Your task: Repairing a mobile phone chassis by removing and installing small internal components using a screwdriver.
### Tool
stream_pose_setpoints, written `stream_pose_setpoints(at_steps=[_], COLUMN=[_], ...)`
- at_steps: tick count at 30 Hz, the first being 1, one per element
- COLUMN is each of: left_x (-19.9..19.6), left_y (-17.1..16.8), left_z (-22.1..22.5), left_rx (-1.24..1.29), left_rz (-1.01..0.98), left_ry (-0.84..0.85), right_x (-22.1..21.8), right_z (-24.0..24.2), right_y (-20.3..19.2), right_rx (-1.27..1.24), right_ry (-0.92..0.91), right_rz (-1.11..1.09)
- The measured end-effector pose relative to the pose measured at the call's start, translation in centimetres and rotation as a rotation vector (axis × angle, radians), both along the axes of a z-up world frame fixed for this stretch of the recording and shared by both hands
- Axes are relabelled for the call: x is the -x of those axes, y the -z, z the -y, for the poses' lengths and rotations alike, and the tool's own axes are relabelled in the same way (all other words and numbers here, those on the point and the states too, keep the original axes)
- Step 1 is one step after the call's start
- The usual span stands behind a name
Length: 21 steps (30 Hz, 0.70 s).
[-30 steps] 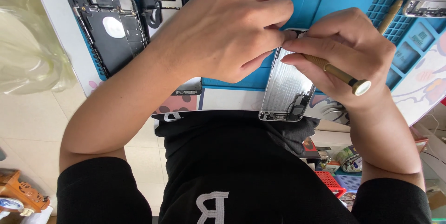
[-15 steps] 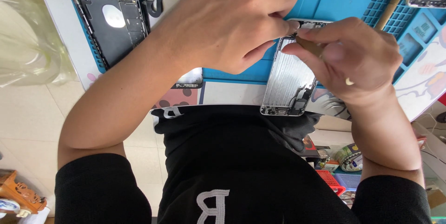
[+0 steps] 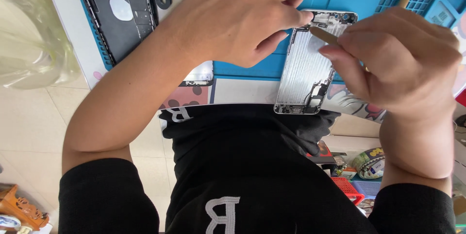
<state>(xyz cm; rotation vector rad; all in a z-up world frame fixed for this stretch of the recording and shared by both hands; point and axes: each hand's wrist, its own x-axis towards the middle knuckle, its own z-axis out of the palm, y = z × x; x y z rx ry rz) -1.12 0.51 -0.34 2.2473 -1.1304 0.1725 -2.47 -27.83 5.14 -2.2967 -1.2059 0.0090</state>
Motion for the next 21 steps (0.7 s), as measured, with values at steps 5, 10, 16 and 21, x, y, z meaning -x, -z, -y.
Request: stream_pose_setpoints(at_steps=[5, 10, 16, 21], left_x=[0.8, 0.9, 1.0, 0.9], left_y=[1.4, 1.0, 0.8, 0.8], left_z=[0.0, 0.0, 0.1, 0.1], left_rx=[-0.005, -0.011, -0.036, -0.013], left_rz=[0.020, 0.091, 0.099, 0.063], left_ry=[-0.019, -0.036, -0.039, -0.029], right_x=[-0.9, -1.8, -0.5, 0.0], right_z=[-2.9, -4.7, -5.3, -4.9], right_y=[-3.7, -5.3, -6.4, -5.3], right_rx=[0.274, 0.399, 0.679, 0.721], right_ry=[0.042, -0.082, 0.003, 0.116], right_rz=[0.080, 0.152, 0.201, 0.288])
